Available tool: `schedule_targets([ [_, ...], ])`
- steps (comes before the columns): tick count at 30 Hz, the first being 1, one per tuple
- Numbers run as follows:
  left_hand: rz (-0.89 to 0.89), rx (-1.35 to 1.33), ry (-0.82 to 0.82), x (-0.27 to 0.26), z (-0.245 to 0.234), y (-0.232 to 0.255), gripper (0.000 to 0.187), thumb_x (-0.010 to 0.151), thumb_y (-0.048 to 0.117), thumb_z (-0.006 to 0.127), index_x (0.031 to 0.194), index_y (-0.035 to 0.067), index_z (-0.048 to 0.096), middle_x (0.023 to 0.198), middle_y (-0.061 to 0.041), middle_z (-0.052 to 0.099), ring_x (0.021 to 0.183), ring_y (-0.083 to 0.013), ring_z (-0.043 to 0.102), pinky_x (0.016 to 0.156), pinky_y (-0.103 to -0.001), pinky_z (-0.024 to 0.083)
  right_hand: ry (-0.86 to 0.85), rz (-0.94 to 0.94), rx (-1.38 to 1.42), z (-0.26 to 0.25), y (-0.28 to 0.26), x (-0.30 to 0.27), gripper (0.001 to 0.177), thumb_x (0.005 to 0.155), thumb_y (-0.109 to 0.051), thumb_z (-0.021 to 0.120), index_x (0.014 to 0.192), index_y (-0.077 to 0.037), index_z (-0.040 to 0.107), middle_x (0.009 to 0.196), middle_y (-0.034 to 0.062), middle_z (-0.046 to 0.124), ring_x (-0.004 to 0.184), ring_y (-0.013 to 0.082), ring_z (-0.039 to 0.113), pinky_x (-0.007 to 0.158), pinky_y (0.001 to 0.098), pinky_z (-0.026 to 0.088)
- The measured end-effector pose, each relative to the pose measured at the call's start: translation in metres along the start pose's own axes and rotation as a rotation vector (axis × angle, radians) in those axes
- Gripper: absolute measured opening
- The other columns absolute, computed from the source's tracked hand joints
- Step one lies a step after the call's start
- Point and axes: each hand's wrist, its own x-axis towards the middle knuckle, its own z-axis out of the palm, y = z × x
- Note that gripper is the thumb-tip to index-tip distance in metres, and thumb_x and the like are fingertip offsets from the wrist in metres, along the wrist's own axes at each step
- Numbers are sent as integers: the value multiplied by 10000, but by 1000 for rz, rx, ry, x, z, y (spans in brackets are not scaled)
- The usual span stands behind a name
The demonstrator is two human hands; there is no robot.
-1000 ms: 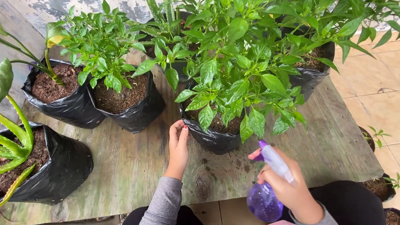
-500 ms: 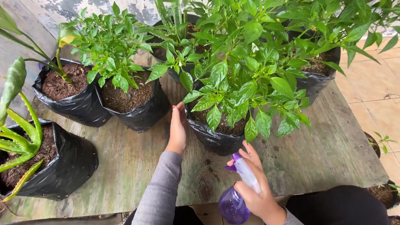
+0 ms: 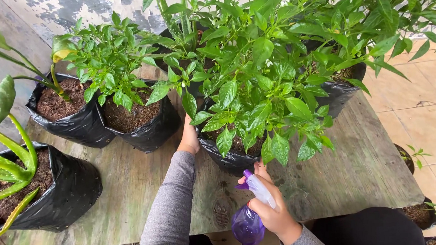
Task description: Spraying water onto potted pepper and aloe vera plants using a spray bottle.
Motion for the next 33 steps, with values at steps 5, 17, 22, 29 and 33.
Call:
schedule_targets([
  [5,8,41,-2,-6,-4,-4,754,962,633,509,1483,88,515,1398,-79,597,1288,-240,545,1111,-391,416,-49,-5,55,3,-20,11,508,702,-41,568,1191,52,670,1557,162,395,1595,326,122,1251,408,37],
  [17,73,223,-4,-62,21,0,877,1008,671,301,1592,17,305,1643,-63,362,1501,-197,331,1233,-327,187,-146,75,149,-47,-12,26,621,645,9,557,1255,59,657,1205,136,601,1222,268,559,1085,321,393],
  [22,242,285,-6,-75,12,-31,835,1043,621,260,1620,28,147,1712,-41,161,1576,-165,144,1266,-326,105,-102,249,223,-100,3,39,749,663,-29,552,1407,51,585,1246,163,672,1199,253,581,1012,320,410],
  [29,279,429,47,-117,52,-37,820,1036,585,244,1636,38,130,1684,-113,204,1538,-235,206,1236,-364,159,-126,269,327,-142,14,72,777,640,-40,542,1408,82,540,1247,198,669,1167,273,626,1078,355,415],
  [33,367,746,173,-134,56,-54,766,1082,496,278,1645,12,90,1671,-181,214,1521,-282,255,1236,-382,202,-116,219,410,-172,44,90,743,656,-32,545,1388,94,543,1225,207,661,1081,286,622,1077,402,437],
])
